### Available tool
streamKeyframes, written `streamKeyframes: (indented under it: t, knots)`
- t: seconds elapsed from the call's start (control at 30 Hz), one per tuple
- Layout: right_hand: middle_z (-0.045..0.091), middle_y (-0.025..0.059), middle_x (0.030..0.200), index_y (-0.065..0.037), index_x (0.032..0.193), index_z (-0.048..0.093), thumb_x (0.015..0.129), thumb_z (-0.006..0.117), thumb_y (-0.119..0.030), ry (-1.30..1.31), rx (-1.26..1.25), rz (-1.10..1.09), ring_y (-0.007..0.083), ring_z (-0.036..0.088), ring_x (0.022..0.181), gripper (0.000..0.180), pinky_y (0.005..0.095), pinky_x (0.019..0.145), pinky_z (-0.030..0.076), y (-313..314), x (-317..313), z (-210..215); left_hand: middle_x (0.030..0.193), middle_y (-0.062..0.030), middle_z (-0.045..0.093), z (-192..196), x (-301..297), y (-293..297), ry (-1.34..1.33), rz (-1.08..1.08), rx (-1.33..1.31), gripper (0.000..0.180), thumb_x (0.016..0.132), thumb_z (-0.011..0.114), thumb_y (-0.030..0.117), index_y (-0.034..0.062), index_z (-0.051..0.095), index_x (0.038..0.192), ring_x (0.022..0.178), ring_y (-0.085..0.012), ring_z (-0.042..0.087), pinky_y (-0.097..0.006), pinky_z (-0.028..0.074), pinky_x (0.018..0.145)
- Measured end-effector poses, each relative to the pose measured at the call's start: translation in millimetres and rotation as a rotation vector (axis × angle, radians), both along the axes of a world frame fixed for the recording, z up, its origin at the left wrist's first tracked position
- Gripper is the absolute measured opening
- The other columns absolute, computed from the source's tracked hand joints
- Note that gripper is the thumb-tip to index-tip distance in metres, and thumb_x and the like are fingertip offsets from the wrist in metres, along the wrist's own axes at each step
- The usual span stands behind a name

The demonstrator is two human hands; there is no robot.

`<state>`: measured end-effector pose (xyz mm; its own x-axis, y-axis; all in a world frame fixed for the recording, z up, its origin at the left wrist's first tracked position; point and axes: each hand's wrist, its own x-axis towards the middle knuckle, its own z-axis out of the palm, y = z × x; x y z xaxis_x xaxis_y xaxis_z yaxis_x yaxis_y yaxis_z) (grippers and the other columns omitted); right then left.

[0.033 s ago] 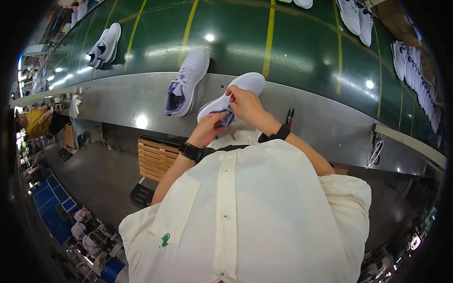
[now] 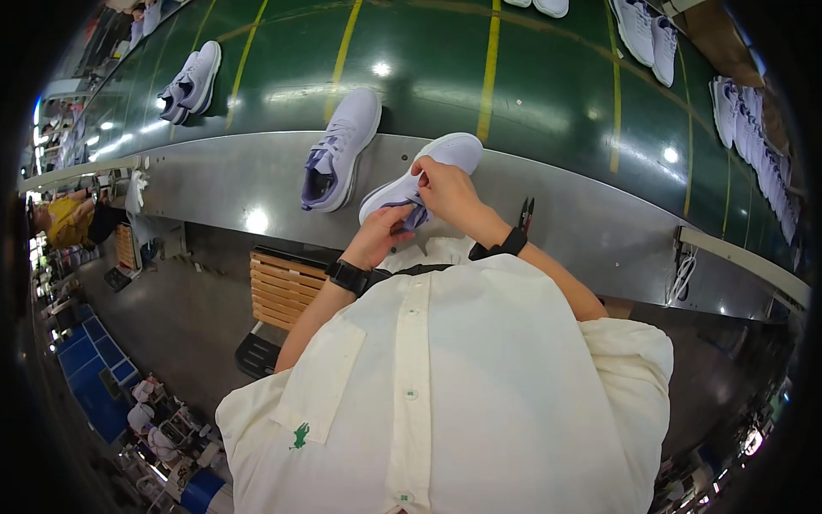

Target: Lacing white athletic shoes on a conveyor belt in a manufacturing facility.

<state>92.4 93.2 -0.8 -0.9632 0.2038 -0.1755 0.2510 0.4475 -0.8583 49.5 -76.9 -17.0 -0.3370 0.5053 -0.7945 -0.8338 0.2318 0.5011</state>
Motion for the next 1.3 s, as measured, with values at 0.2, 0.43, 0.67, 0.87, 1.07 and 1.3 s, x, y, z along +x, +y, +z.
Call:
streamKeyframes:
  t: [0.2,0.43,0.67,0.87,1.07,1.3]
  knots:
    - [0.061,0.0161,0.071,-0.001,0.091,0.051,0.069,0.057,-0.001,-0.059,0.455,0.246,0.0337,0.060,0.070,0.023,0.0392,0.058,0.047,-8.3,1.9,12.5,0.096,0.0000,0.056,8.6,10.1,-3.2,-0.076,-0.007,0.048,0.027,0.087,0.051,0.034,0.0121,0.054,0.103,0.091,-0.0120,0.050,-0.035,0.042,0.076]
    - [0.058,0.0211,0.066,0.005,0.085,0.046,0.064,0.061,-0.004,-0.119,0.559,0.463,0.0366,0.058,0.067,0.027,0.0426,0.056,0.045,-32.7,16.9,6.8,0.099,-0.0020,0.053,-8.7,31.5,-8.3,-0.073,-0.137,-0.001,0.036,0.090,0.042,0.040,0.0119,0.052,0.111,0.092,-0.0128,0.049,-0.036,0.042,0.075]
    - [0.057,0.0087,0.065,-0.002,0.089,0.050,0.064,0.062,-0.011,-0.338,0.109,0.278,0.0183,0.058,0.060,0.029,0.0319,0.053,0.046,-6.3,37.8,19.6,0.084,-0.0041,0.055,-16.3,28.0,-9.4,0.163,-0.337,-0.088,0.053,0.084,0.050,0.051,0.0001,0.059,0.094,0.074,-0.0156,0.050,-0.029,0.041,0.068]
    - [0.056,0.0081,0.069,-0.002,0.087,0.050,0.065,0.064,-0.011,-0.452,-0.233,-0.046,0.0151,0.059,0.055,0.027,0.0265,0.049,0.047,8.2,59.8,34.2,0.086,-0.0088,0.057,-12.9,19.4,8.0,0.133,-0.350,-0.109,0.055,0.083,0.049,0.052,-0.0008,0.059,0.096,0.077,-0.0173,0.051,-0.032,0.039,0.064]
    - [0.054,0.0049,0.075,-0.003,0.086,0.050,0.071,0.061,-0.008,-0.174,-0.176,-0.329,0.0116,0.056,0.065,0.020,0.0249,0.056,0.047,39.9,58.7,-13.1,0.093,-0.0057,0.059,-3.5,2.2,26.1,0.113,-0.242,-0.114,0.049,0.083,0.050,0.053,0.0070,0.058,0.098,0.086,-0.0174,0.054,-0.036,0.043,0.072]
    - [0.057,0.0110,0.101,-0.005,0.097,0.055,0.074,0.058,-0.017,0.011,0.246,-0.476,0.0272,0.056,0.086,0.027,0.0353,0.075,0.045,55.5,49.8,-46.5,0.100,-0.0042,0.056,-1.3,-26.5,40.5,0.108,-0.167,0.001,0.052,0.077,0.059,0.051,0.0080,0.055,0.106,0.090,-0.0169,0.051,-0.036,0.044,0.070]
